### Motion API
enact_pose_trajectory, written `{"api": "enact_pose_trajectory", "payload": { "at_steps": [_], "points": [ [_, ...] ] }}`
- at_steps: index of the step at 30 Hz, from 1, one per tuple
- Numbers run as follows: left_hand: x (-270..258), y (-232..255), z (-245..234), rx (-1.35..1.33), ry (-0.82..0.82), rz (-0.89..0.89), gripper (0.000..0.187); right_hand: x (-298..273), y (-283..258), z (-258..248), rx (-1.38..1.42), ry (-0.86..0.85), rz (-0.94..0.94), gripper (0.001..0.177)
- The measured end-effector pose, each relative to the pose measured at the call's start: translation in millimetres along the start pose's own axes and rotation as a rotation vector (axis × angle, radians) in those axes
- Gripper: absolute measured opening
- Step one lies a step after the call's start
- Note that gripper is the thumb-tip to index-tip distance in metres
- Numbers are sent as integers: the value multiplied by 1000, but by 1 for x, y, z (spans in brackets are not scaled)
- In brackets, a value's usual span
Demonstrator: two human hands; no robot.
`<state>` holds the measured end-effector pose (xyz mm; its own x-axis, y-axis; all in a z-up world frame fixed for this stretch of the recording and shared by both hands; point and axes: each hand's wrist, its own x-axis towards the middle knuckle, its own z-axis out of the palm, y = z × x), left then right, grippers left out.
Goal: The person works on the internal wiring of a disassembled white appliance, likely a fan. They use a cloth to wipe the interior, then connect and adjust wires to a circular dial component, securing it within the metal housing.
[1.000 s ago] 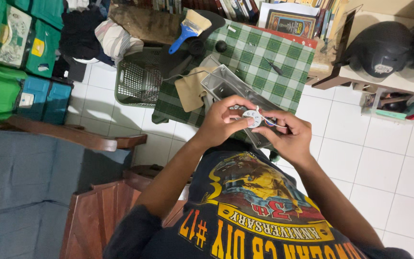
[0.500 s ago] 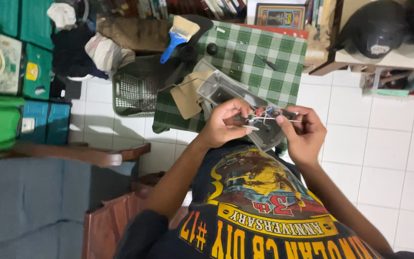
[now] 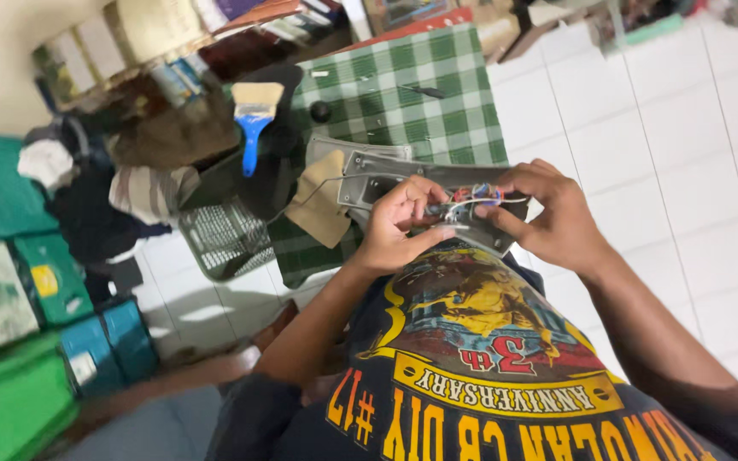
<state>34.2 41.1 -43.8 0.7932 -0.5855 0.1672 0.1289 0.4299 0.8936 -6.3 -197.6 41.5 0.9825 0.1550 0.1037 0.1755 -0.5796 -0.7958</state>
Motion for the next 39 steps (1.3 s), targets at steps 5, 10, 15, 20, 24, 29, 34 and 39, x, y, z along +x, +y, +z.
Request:
{"api": "enact_pose_trajectory", "payload": {
  "at_steps": [5,10,15,20,24,29,34,39],
  "points": [
    [7,-8,-1,139,10,105,41,-11,10,18,152,38,249,19],
    [13,5,2,416,-13,110,34,-22,20,27,380,71,272,18],
    [25,18,3,799,-13,345,38,-16,16,22,343,23,325,20],
    [29,23,3,893,-37,363,46,-13,-7,18,184,-29,393,30],
    [40,26,3,918,-143,317,52,-12,-15,19,42,-38,371,38],
    [43,25,2,1077,-185,407,59,-13,-14,24,58,11,385,41],
    [47,15,-3,1102,-158,313,62,-12,-18,26,-51,13,474,47],
    [62,15,-13,1159,-289,292,52,-13,-19,27,-120,30,502,49]
  ]
}}
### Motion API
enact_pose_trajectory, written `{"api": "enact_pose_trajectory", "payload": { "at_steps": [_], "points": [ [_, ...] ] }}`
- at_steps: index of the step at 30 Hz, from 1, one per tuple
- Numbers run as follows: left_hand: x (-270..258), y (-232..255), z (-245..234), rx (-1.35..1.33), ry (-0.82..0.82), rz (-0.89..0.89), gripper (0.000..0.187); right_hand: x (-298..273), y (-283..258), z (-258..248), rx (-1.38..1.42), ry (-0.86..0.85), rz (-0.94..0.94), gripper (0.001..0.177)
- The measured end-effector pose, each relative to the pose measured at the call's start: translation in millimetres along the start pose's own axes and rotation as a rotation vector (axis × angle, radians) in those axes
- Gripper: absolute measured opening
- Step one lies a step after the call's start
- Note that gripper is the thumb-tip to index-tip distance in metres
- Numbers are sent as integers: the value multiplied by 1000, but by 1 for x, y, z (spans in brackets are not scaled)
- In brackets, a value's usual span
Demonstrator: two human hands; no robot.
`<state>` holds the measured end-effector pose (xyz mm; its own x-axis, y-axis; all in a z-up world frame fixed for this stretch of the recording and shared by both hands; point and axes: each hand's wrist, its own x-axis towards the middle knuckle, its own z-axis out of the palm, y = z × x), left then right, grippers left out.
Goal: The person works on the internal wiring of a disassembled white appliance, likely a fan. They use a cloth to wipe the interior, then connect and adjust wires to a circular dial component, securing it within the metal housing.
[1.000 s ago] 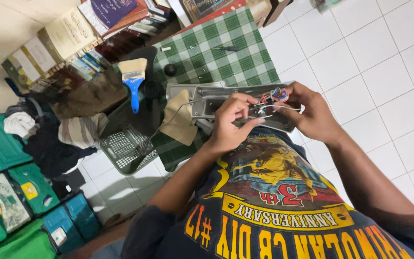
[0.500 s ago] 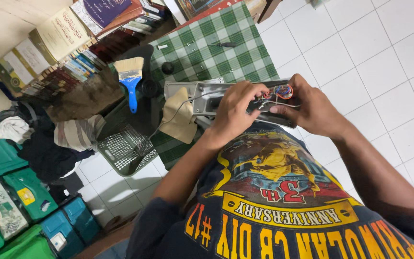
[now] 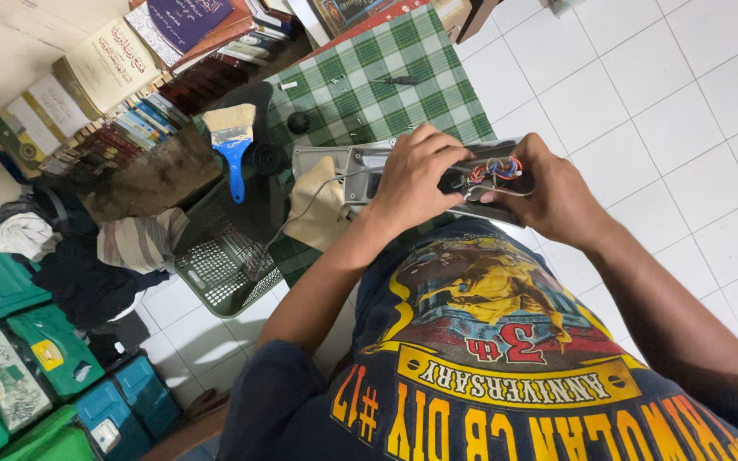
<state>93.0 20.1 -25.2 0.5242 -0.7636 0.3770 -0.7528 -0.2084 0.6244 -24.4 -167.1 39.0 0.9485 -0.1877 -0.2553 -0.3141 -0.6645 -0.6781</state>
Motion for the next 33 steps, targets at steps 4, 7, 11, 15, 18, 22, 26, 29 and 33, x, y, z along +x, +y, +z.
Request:
{"api": "enact_pose_trajectory", "payload": {
  "at_steps": [4,7,11,15,18,22,26,29,33],
  "points": [
    [7,3,-1,59,4,5,43,-1,4,2,-13,3,29,51],
    [7,-5,4,-6,-86,-9,45,-2,6,1,7,26,-121,52],
    [4,-16,13,-75,-187,-32,48,-5,6,1,-138,49,-211,54],
    [6,-12,8,-103,-240,-79,49,-5,4,0,-216,66,-245,53],
    [3,-9,9,-92,-196,-65,46,-6,1,1,-281,97,-318,54],
    [-2,-7,25,6,-161,-76,32,-8,-6,2,-402,160,-410,60],
    [-2,-8,32,9,-187,-82,30,-10,-10,0,-535,105,-342,48],
    [-3,-7,29,5,-192,-90,30,-14,-12,-1,-523,113,-360,44],
    [0,-6,24,-24,-234,-133,30,-24,-11,-16,-477,141,-445,45]
  ]
}}
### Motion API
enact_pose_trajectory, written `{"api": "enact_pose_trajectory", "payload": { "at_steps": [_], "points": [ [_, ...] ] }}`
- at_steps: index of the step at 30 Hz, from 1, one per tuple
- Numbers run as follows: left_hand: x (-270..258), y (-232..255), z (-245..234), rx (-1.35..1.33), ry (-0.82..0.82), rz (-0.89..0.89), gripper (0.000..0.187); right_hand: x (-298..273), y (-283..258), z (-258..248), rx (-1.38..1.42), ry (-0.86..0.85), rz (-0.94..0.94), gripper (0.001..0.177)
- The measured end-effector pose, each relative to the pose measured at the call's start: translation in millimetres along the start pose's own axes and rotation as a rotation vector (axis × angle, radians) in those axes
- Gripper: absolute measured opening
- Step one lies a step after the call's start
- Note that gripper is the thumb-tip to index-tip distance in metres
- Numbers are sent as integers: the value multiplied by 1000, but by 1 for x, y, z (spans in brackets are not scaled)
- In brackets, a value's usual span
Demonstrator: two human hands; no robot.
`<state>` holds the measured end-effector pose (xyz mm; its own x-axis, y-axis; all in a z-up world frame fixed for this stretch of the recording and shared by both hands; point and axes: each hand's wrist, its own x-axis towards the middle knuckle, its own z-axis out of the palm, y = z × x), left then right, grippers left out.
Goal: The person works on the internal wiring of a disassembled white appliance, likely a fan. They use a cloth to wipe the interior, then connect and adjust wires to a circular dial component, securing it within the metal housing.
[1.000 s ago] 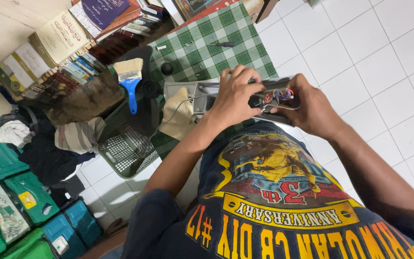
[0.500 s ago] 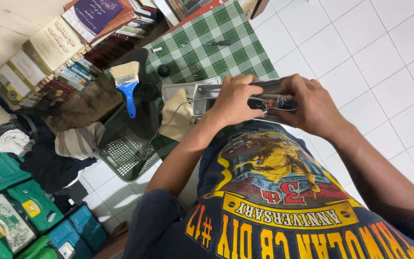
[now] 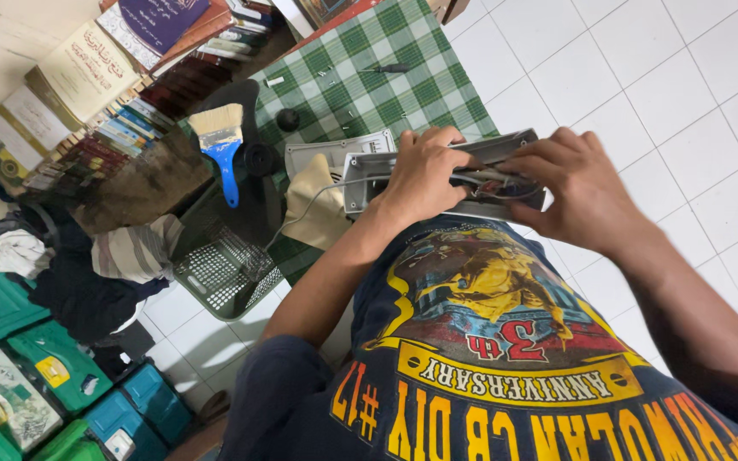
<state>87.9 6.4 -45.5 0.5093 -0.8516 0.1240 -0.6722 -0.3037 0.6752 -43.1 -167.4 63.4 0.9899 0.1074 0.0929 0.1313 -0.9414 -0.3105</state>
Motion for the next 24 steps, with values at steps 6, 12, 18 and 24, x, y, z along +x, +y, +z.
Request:
{"api": "enact_pose_trajectory", "payload": {
  "at_steps": [6,12,18,24],
  "points": [
    [-5,-3,-5,-26,69,48,29,-9,10,-5,84,-13,25,38],
    [-8,-2,-1,-33,63,65,33,-6,10,1,87,28,20,32],
    [-9,3,3,-9,59,55,35,-4,3,-5,47,-49,67,33],
    [-6,10,0,-21,31,35,29,-5,5,-9,47,-53,31,24]
  ]
}}
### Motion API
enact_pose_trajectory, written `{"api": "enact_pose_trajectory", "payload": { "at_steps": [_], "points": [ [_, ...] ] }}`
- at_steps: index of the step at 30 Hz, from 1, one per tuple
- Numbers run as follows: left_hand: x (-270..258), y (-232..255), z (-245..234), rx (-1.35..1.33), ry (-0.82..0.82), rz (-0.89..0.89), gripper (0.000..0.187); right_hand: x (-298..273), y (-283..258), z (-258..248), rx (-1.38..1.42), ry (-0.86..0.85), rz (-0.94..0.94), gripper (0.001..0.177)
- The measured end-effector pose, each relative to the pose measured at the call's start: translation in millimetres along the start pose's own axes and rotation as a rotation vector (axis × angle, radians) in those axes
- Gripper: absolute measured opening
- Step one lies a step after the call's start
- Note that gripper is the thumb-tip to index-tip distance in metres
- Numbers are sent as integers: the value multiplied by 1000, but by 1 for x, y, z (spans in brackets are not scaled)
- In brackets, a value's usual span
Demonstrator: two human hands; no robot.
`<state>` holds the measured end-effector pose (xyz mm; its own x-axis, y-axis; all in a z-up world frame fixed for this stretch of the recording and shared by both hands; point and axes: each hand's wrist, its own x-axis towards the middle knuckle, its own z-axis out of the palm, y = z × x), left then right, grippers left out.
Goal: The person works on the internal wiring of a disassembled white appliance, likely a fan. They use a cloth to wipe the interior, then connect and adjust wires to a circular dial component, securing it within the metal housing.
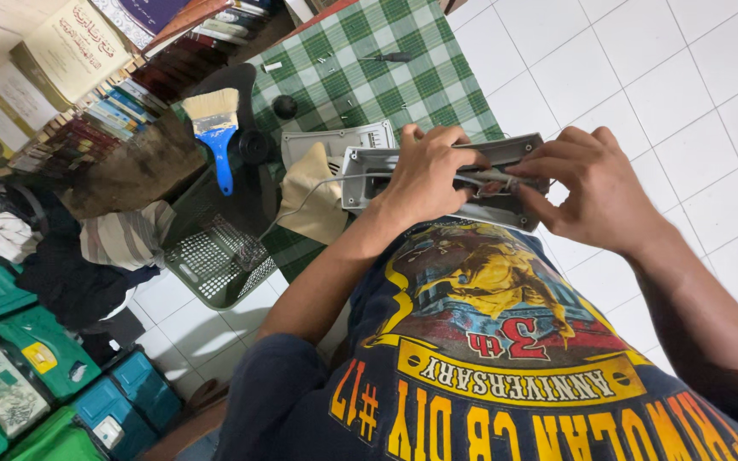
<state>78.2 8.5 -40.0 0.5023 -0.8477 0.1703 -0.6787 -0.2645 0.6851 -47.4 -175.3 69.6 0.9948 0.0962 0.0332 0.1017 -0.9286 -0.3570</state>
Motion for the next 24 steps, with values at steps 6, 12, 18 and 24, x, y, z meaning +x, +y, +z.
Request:
{"api": "enact_pose_trajectory", "payload": {
  "at_steps": [6,12,18,24],
  "points": [
    [1,2,-1,33,-5,-6,33,3,8,6,74,-44,75,21],
    [4,0,6,55,-31,-26,33,1,18,6,163,-71,95,22],
    [4,0,5,16,-35,-25,37,1,17,7,106,6,21,22],
    [4,-1,3,27,-23,-14,29,2,-2,-2,-94,9,-53,28]
  ]
}}
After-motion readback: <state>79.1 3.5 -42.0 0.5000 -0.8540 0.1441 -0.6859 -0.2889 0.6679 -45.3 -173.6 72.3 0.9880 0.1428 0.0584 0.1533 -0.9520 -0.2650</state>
